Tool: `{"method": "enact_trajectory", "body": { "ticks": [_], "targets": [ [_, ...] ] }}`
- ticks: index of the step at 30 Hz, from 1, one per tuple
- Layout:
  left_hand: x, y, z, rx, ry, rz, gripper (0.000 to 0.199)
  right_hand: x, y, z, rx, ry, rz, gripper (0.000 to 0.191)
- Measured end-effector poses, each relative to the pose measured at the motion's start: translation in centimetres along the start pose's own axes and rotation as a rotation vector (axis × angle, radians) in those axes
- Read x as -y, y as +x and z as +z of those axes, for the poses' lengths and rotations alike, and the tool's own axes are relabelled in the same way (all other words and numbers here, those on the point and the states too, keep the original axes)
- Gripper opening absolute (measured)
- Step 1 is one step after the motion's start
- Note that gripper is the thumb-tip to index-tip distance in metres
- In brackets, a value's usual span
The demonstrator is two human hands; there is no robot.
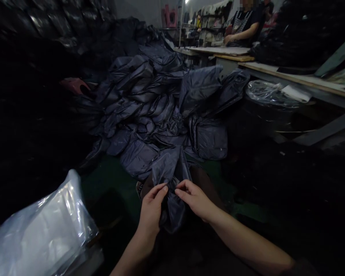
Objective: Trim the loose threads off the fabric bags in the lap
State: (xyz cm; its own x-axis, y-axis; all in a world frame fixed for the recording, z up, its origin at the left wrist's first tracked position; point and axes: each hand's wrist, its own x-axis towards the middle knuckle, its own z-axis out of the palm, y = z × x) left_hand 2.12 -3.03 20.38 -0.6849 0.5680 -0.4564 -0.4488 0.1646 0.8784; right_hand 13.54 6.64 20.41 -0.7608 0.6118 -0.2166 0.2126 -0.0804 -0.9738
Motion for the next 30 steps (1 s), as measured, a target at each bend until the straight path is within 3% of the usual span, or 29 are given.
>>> {"method": "enact_trajectory", "body": {
  "ticks": [13, 23, 27, 30],
  "targets": [
    [-0.1, -1.2, 0.8, 0.037, -0.016, 0.049, 0.033, -0.5, 0.0, 1.4, -0.106, 0.242, -0.050, 0.025],
    [0.2, -1.1, 1.0, 0.056, -0.066, 0.022, 0.030, -0.8, 0.2, 1.6, -0.164, 0.414, 0.036, 0.026],
    [-1.1, -0.7, -0.4, 0.060, -0.104, 0.000, 0.028, -1.4, 0.9, 0.2, -0.297, 0.554, 0.107, 0.028],
    [-3.6, -0.2, -3.4, -0.084, -0.025, 0.138, 0.019, -2.0, 1.6, -1.6, -0.466, 0.623, 0.039, 0.029]
  ]
}}
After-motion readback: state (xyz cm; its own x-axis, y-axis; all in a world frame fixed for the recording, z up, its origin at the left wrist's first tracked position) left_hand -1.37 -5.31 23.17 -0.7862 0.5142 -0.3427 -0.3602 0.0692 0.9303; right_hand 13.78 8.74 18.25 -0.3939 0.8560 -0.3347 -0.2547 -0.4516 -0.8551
